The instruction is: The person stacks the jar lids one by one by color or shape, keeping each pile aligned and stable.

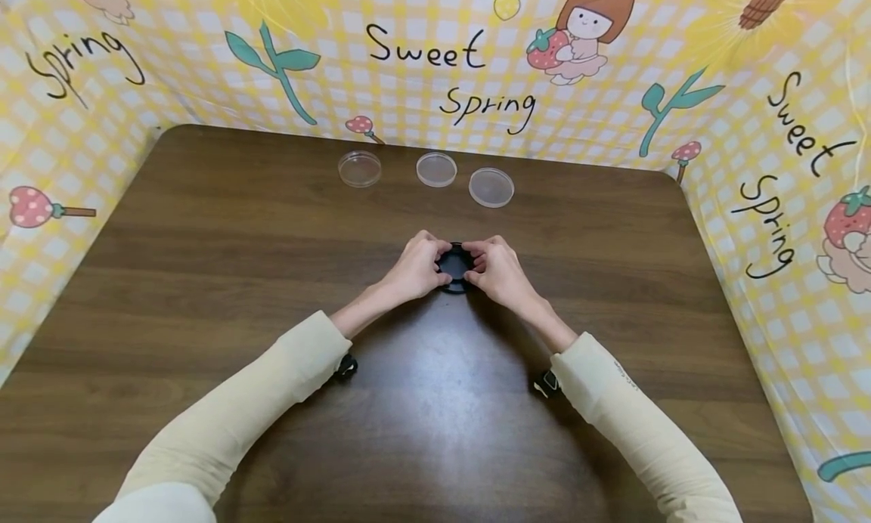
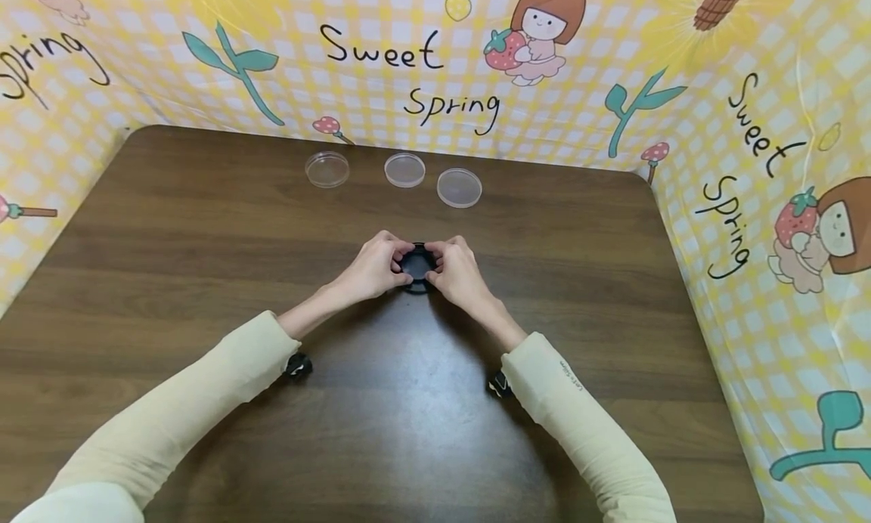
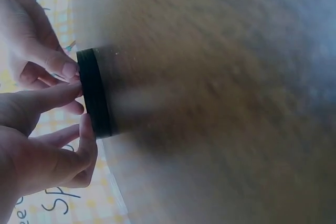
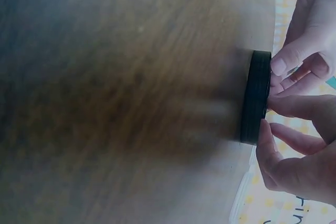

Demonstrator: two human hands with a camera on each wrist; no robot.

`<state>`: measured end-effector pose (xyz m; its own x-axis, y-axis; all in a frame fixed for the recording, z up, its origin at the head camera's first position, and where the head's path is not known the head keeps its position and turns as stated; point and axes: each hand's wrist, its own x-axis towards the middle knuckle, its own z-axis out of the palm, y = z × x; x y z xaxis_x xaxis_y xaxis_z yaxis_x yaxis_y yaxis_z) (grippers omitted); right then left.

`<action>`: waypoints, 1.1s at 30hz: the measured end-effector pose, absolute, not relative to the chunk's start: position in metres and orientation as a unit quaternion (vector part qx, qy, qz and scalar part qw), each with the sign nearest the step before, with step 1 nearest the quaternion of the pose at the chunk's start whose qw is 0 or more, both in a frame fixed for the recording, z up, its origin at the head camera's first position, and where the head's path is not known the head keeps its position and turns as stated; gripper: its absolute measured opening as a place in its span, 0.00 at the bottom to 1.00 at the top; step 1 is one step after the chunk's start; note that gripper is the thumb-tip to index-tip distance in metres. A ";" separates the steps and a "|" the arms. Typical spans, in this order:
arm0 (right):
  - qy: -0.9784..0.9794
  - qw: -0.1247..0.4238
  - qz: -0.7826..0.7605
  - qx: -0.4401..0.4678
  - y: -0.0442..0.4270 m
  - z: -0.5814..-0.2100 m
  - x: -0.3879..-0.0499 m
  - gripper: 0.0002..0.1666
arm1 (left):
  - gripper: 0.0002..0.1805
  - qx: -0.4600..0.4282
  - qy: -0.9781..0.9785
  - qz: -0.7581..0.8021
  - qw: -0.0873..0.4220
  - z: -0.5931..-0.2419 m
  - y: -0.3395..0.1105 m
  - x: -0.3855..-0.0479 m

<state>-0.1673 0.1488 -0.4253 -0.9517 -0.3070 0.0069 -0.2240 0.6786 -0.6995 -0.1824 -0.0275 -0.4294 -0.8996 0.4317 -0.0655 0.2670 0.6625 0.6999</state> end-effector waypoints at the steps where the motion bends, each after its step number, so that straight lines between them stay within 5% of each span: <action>1: 0.911 0.060 -0.381 -0.144 0.150 -0.425 -0.168 0.27 | 0.29 0.189 0.902 0.370 0.115 -0.429 -0.028 -0.182; 10: 0.880 0.102 -0.450 -0.109 0.160 -0.425 -0.172 0.26 | 0.25 0.165 0.886 0.415 0.125 -0.430 -0.029 -0.185; 22: 0.843 0.089 -0.522 -0.092 0.165 -0.428 -0.174 0.25 | 0.16 0.119 0.842 0.513 0.116 -0.428 -0.037 -0.190; 33: 0.868 0.055 -0.488 -0.080 0.185 -0.422 -0.194 0.23 | 0.22 0.106 0.862 0.490 0.082 -0.418 -0.040 -0.216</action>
<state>-0.1940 0.1852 -0.4223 -0.9813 -0.1916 -0.0168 -0.0852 0.5113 -0.8552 -0.2159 -0.0399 -0.4179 -0.9643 0.2623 -0.0370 0.1025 0.4983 0.8610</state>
